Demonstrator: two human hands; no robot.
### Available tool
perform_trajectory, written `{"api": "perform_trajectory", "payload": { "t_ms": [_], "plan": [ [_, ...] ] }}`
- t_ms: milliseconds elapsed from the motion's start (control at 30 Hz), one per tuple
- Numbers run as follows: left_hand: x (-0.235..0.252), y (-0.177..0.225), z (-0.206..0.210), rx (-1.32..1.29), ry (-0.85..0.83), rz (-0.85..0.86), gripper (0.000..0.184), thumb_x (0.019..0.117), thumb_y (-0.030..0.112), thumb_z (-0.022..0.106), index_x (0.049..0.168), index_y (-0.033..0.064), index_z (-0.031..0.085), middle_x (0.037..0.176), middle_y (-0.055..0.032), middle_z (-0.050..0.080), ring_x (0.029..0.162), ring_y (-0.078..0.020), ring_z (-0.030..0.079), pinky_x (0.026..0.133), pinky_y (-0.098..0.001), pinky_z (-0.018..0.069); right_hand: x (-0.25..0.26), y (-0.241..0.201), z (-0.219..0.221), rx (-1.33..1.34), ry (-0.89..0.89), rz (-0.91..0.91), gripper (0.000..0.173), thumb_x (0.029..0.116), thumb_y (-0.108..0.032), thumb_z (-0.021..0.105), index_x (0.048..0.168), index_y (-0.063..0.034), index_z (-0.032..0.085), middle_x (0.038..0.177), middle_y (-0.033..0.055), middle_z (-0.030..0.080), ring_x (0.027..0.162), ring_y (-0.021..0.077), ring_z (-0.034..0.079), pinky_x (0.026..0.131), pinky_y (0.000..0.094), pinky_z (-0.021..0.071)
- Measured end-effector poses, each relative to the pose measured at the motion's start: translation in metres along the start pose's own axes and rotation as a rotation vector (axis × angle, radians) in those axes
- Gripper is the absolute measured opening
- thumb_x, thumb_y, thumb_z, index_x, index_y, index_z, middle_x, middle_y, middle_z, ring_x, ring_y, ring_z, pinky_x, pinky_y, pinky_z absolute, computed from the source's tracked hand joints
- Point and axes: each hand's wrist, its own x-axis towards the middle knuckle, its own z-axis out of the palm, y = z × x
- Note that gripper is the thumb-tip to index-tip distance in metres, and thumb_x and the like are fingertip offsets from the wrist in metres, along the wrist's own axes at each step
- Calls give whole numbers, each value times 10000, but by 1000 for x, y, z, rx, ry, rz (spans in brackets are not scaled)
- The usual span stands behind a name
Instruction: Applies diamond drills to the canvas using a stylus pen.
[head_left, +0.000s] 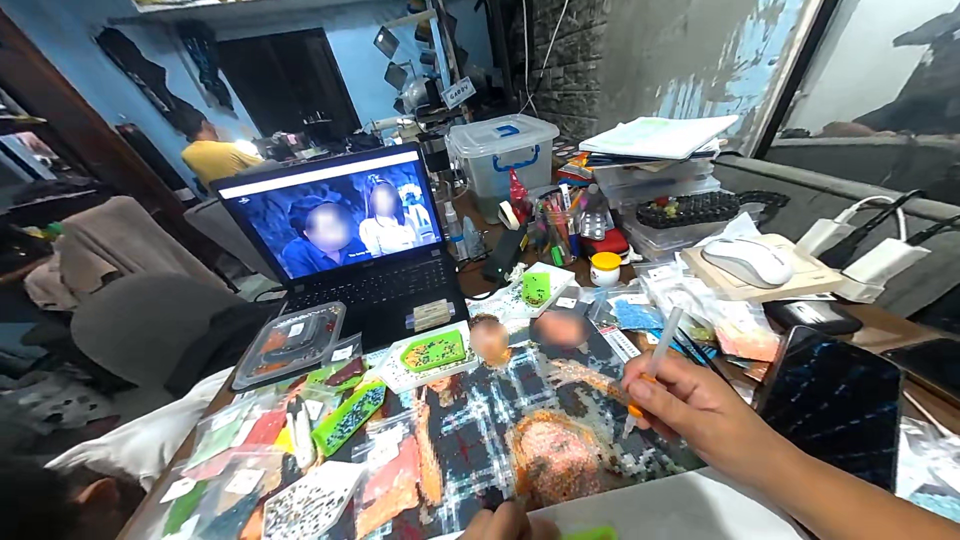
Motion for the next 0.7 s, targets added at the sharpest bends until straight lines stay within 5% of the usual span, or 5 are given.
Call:
{"api": "perform_trajectory", "payload": {
  "t_ms": [367,700],
  "plan": [
    [-3,-6,-8,-88,0,68,673,776,279,877,1292,-80,637,1151,-279,657,1048,-419,661,924,-535,544,0,-6,1,3,4,22,137,1019,-334,594,965,-227,659,750,-112,644,626,-47,590,576,102,488],
    [-3,-3,-11,-15,-24,44,501,858,239,817,1236,-58,678,1013,-241,684,890,-388,690,804,-546,569,-3,-8,4,16,-70,-11,177,1039,-336,570,972,-194,650,741,-111,625,638,-52,574,584,105,472]
  ]
}}
